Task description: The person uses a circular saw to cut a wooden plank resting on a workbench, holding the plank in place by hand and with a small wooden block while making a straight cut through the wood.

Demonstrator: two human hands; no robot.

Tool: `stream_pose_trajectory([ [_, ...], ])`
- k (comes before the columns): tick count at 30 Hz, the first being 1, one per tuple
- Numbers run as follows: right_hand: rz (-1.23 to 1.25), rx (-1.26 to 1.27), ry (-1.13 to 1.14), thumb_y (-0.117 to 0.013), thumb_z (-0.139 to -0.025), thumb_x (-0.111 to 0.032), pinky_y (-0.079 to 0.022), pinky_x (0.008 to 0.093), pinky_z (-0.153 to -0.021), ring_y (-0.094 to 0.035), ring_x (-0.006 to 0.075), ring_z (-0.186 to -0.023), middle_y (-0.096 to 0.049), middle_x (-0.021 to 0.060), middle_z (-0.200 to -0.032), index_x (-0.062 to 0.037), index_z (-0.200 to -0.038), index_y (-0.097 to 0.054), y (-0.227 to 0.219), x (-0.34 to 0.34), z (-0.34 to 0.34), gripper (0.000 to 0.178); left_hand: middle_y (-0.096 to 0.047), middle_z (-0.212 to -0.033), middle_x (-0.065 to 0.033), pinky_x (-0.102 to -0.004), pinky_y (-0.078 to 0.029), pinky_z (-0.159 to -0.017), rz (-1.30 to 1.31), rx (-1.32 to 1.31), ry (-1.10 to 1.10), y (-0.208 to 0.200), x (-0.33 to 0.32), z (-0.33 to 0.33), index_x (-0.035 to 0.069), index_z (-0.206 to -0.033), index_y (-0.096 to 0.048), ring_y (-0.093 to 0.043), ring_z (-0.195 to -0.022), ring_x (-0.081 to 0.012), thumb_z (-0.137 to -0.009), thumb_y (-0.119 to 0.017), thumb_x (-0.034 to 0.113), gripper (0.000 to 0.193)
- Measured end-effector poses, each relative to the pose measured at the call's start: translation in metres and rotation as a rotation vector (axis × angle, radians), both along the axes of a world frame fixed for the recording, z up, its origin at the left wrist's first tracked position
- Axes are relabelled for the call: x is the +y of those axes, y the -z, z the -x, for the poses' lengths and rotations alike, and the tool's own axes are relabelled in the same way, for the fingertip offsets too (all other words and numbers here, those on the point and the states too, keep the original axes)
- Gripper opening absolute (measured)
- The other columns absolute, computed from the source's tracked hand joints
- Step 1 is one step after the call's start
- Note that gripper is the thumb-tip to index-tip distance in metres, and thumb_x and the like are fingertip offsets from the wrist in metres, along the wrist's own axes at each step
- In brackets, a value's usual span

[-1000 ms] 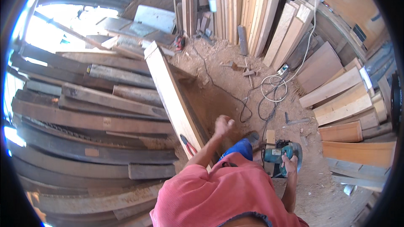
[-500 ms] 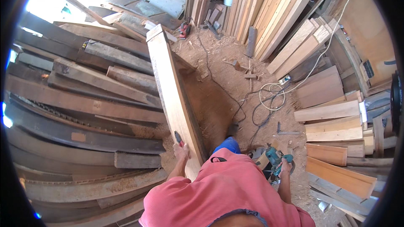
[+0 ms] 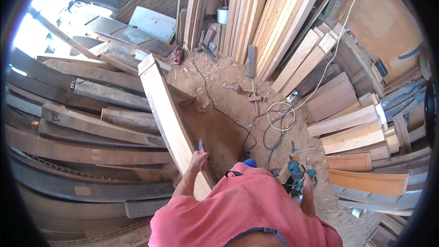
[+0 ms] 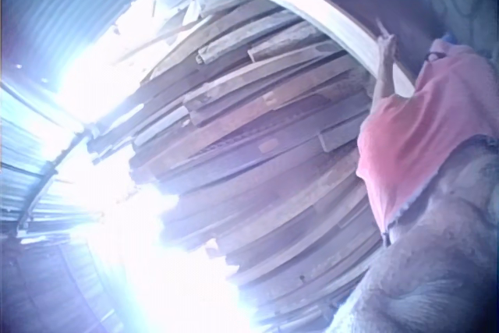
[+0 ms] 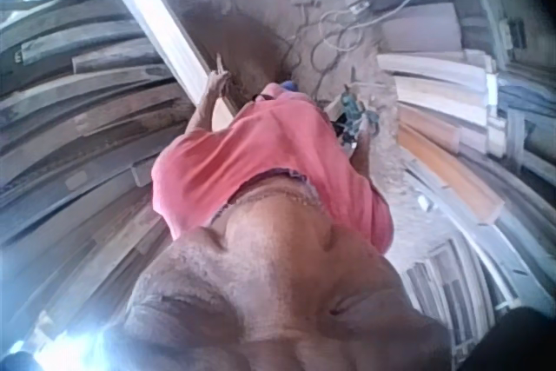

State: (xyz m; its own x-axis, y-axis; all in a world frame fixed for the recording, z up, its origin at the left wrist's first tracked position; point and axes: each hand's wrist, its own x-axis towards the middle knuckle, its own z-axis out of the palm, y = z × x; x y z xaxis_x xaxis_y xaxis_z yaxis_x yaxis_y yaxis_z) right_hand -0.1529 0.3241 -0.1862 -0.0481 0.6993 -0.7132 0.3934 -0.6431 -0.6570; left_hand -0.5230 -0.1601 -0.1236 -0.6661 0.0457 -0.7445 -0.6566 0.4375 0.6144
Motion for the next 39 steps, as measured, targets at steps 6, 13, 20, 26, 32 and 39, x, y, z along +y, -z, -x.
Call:
stream_pose_trajectory([
  [6,-0.023,0.025,0.127,-0.063,-0.093,-0.02,-0.05,0.0368,-0.049,-0.052,0.0178,-0.049,-0.051,0.0024,-0.063,-0.012,-0.082,-0.054,-0.012,0.009,-0.008,0.016,-0.048,-0.055,-0.0026,-0.0332,-0.036,-0.037,-0.308,0.15,-0.19,0.008,0.161,0.151,0.011,-0.065,-0.054,-0.048,-0.042,-0.0167,-0.089,-0.067,0.031,0.034],
  [13,0.048,0.062,0.286,-0.064,-0.092,-0.02,-0.049,0.0357,-0.048,-0.053,0.0169,-0.051,-0.051,0.0019,-0.064,-0.0124,-0.079,-0.055,-0.021,0.008,-0.033,0.017,-0.055,-0.069,-0.0014,-0.0369,-0.051,-0.055,-0.463,0.44,-0.312,-0.011,0.26,0.304,0.012,-0.087,-0.057,-0.057,-0.061,-0.0168,-0.099,-0.06,0.049,0.04],
  [20,0.024,0.057,0.514,-0.067,-0.088,-0.013,-0.047,0.0356,-0.051,-0.057,0.0176,-0.053,-0.059,0.0048,-0.065,-0.0051,-0.08,-0.067,0.019,0.008,-0.085,0.011,-0.049,-0.066,0.0006,-0.0332,-0.039,-0.048,-0.827,-0.328,0.585,0.152,0.28,0.153,0.02,-0.083,-0.053,-0.05,-0.057,-0.0176,-0.098,-0.056,0.04,0.026],
  [26,0.238,-0.171,0.549,-0.069,-0.085,-0.013,-0.047,0.0377,-0.054,-0.059,0.0201,-0.058,-0.062,0.0072,-0.067,-0.0032,-0.076,-0.066,0.002,0.004,-0.155,0.014,-0.062,-0.081,-0.0023,-0.0366,-0.05,-0.059,0.012,-0.429,1.116,0.138,0.353,-0.002,0.015,-0.105,-0.065,-0.059,-0.067,-0.0184,-0.094,-0.064,0.032,0.021],
  [32,0.025,-0.191,0.647,-0.071,-0.084,-0.015,-0.048,0.0374,-0.057,-0.063,0.0211,-0.062,-0.066,0.0092,-0.069,-0.0009,-0.075,-0.067,0.043,-0.052,-0.224,0.017,-0.065,-0.078,-0.001,-0.0339,-0.049,-0.057,0.097,-0.086,1.464,0.118,0.441,-0.074,0.009,-0.107,-0.067,-0.061,-0.066,-0.0169,-0.091,-0.072,0.03,0.027],
  [39,-0.013,-0.448,0.36,-0.067,-0.087,-0.023,-0.053,0.0371,-0.064,-0.07,0.0217,-0.07,-0.071,0.0085,-0.075,-0.0041,-0.083,-0.073,0.121,-0.149,-0.242,0.02,-0.068,-0.095,-0.0072,-0.0385,-0.054,-0.066,0.17,-0.262,1.551,0.132,0.561,-0.073,0.005,-0.112,-0.066,-0.067,-0.077,-0.0238,-0.092,-0.07,0.026,0.029],
])
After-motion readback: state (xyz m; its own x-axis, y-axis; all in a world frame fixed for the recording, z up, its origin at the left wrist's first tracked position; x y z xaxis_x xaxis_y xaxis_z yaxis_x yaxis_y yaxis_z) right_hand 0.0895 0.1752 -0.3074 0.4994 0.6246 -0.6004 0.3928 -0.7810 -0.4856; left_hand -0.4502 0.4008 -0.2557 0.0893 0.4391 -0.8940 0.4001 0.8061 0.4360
